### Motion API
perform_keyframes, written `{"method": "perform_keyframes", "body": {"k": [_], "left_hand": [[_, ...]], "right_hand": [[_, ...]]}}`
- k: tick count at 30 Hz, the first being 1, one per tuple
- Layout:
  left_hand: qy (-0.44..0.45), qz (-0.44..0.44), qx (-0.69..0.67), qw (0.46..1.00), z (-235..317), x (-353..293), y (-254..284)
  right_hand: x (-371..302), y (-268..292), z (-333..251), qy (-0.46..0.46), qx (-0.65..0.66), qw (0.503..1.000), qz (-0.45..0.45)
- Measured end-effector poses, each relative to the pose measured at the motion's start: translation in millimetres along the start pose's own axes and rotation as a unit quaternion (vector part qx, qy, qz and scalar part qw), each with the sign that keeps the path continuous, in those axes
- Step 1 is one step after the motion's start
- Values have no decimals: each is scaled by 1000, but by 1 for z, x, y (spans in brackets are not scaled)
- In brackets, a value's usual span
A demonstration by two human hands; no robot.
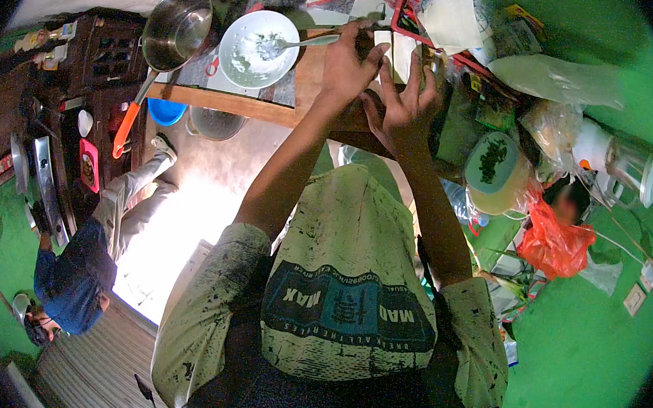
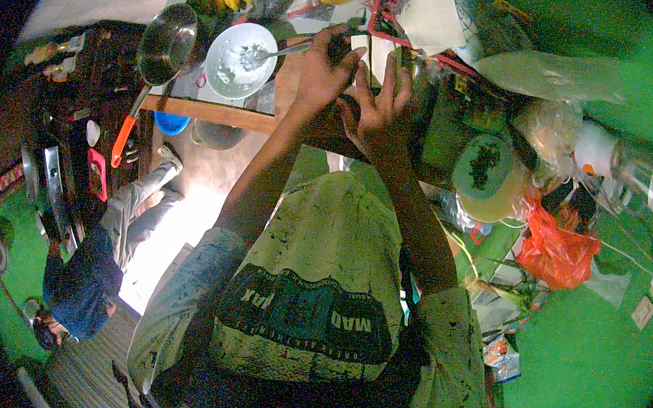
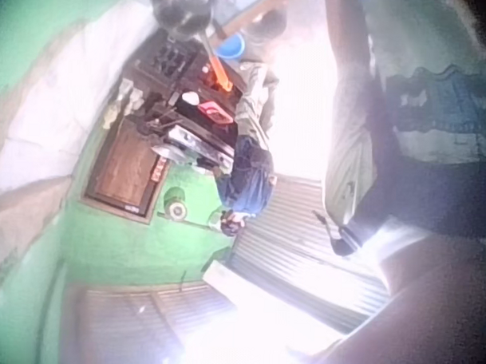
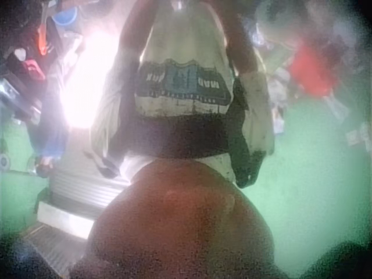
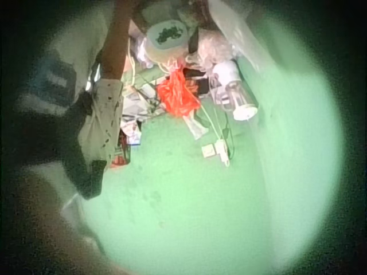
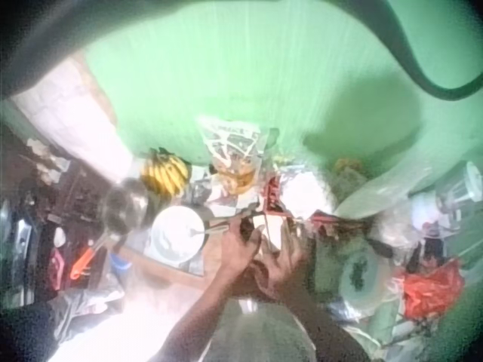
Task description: The person spreads a white paste onto small rectangular sheets using a spoon, then folds each sheet over the filling. The process is repeated for multiple sheets on a cluttered wooden table.
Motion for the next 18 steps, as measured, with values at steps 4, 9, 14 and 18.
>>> {"method": "perform_keyframes", "body": {"k": [4, 9, 14, 18], "left_hand": [[16, -12, 0, 1000, -1, 2, 1], [11, 4, 2, 1000, 3, 3, 2], [45, 0, 1, 999, 4, 5, 0], [24, 15, 7, 1000, -1, 6, -2]], "right_hand": [[1, 7, -3, -4, -7, 1000, 6], [-8, 3, 1, -12, 1, 1000, 4], [-12, 6, -4, -25, 5, 1000, -4], [-9, 8, -4, -31, 21, 999, 5]]}}
Point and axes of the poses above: each hand's wrist, its own x-axis towards the middle knuckle, its own y-axis out of the back of the hand, z = x × y, the point moved 7 cm from there along x, towards the middle knuckle, and after that the axes turned 14 degrees about -y, right-handed, at the moved point
